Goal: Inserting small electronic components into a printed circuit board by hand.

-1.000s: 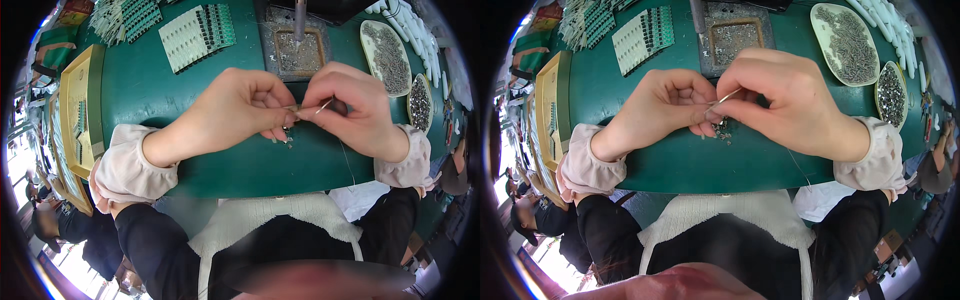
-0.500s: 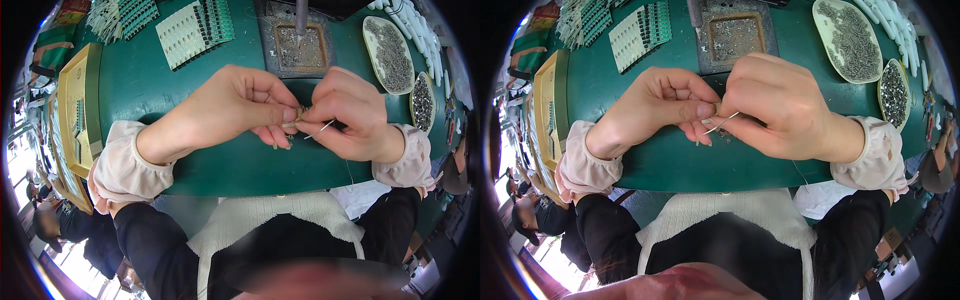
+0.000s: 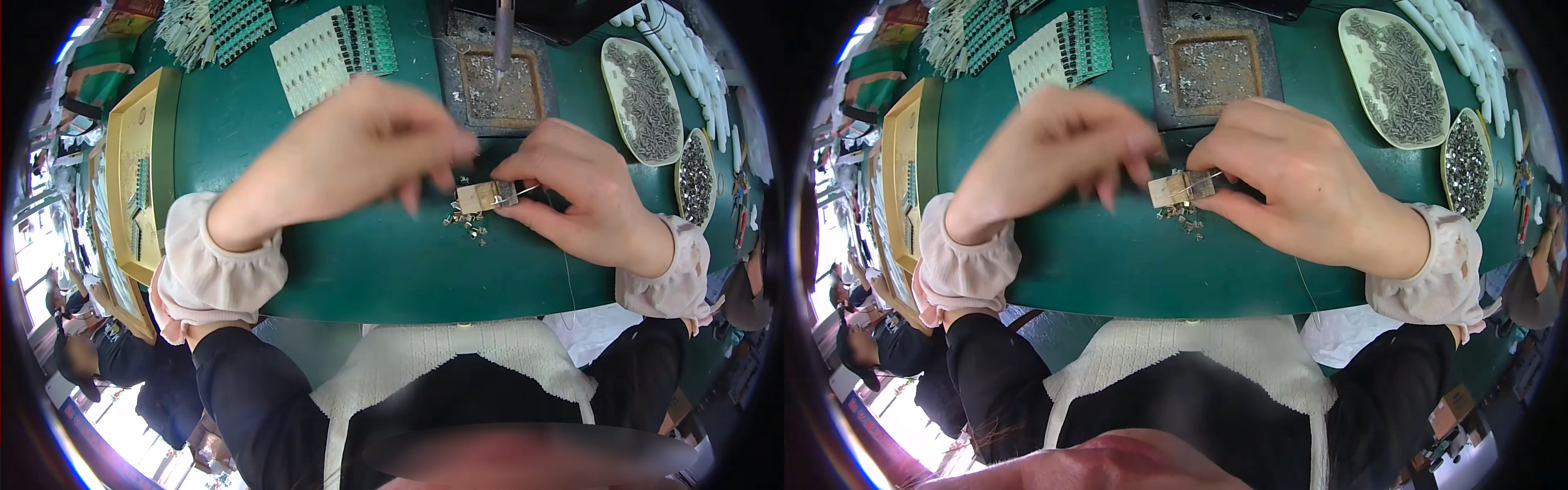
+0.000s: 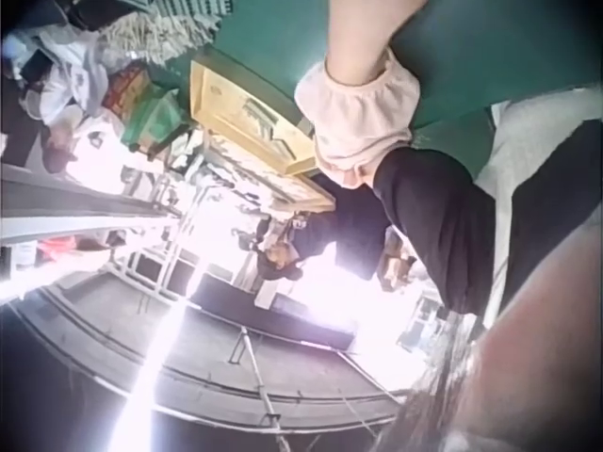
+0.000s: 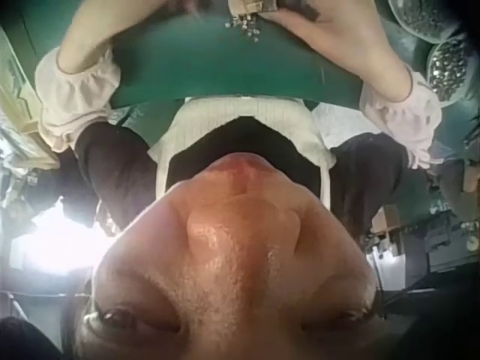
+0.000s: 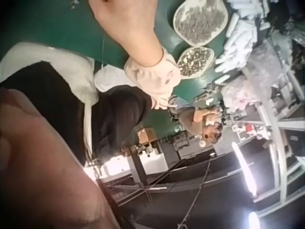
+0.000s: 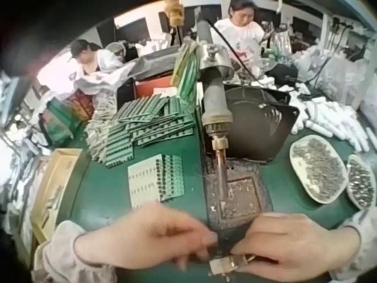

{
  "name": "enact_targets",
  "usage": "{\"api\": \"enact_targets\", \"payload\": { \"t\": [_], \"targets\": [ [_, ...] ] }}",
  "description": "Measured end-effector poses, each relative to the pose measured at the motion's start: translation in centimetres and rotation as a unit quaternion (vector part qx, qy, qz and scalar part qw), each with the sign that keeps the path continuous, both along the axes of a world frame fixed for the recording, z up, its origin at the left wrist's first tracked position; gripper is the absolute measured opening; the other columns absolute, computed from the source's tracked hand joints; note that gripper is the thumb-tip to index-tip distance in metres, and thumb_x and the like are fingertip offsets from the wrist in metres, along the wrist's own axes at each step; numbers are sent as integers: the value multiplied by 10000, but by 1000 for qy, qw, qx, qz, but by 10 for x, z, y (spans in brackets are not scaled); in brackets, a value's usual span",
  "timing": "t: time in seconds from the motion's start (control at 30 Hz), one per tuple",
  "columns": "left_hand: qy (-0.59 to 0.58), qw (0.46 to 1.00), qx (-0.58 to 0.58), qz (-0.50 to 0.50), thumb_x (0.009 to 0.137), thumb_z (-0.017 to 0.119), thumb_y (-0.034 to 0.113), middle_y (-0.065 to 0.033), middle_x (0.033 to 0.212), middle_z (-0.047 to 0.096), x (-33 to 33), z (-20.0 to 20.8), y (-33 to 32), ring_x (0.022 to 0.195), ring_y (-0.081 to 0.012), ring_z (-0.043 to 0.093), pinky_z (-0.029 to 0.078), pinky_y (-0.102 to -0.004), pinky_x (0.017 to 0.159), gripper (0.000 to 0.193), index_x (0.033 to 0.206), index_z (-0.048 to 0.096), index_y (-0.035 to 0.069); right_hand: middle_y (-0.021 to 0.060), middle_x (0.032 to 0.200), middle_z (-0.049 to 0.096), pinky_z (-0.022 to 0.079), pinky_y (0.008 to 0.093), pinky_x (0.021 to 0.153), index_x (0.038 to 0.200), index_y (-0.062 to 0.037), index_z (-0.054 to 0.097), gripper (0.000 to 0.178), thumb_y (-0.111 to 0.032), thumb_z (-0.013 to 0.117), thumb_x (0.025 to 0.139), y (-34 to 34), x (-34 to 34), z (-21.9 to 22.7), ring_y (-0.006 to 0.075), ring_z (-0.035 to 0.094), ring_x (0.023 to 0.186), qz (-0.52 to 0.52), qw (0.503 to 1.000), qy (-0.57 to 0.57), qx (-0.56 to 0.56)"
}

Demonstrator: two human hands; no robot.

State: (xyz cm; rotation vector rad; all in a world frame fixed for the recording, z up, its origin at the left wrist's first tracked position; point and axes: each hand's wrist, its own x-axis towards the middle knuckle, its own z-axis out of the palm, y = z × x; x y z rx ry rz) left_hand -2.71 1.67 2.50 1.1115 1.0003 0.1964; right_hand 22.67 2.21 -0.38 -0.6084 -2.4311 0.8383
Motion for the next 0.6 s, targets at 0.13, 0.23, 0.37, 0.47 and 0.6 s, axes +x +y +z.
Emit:
{"api": "enact_targets", "payload": {
  "t": [0.13, 0.23, 0.37, 0.47, 0.6],
  "targets": [
    [413, 435, 800, -15, 942, 704, 171, -92, 907, 715, -34, -14, 48, 785, -137, 710, 575, -249, 654, 212, 1066, 660, 6, 82, 853, 603, 474, 317, 615, 972, -6, 681, 269, -4, 800, 730, -3, -3, 0, 222, 585, 748, -1, 1000, -17, -20],
    [418, 667, 616, 34, 807, 770, 238, -199, 1075, 625, -40, -9, 50, 1037, -342, 605, 496, -408, 929, 457, 1137, 631, -46, 89, 859, 589, 490, 309, 620, 977, -1, 673, 271, 23, 790, 734, -3, -3, -1, 218, 586, 745, -8, 999, -29, -42],
    [356, 707, 607, 79, 774, 763, 172, -215, 1116, 605, -31, -9, 39, 1064, -355, 575, 471, -416, 924, 474, 1176, 615, -30, 92, 854, 582, 497, 301, 616, 978, -2, 668, 270, 34, 784, 737, -1, -3, 0, 210, 586, 733, -11, 999, -26, -43],
    [350, 635, 682, 93, 755, 771, 59, -178, 1063, 636, -22, -12, 28, 971, -299, 629, 503, -396, 827, 483, 1196, 586, -2, 88, 850, 579, 498, 301, 619, 980, -2, 667, 276, 33, 786, 734, -1, -3, -1, 207, 584, 720, -15, 999, -28, -38],
    [254, 848, 412, 217, 802, 765, -11, -68, 884, 677, -14, -6, 21, 687, -132, 643, 508, -256, 613, 476, 1226, 552, 17, 80, 845, 576, 487, 296, 608, 977, -6, 665, 275, 29, 787, 733, 1, -1, -3, 198, 581, 706, -18, 999, -19, -27]
  ]
}}
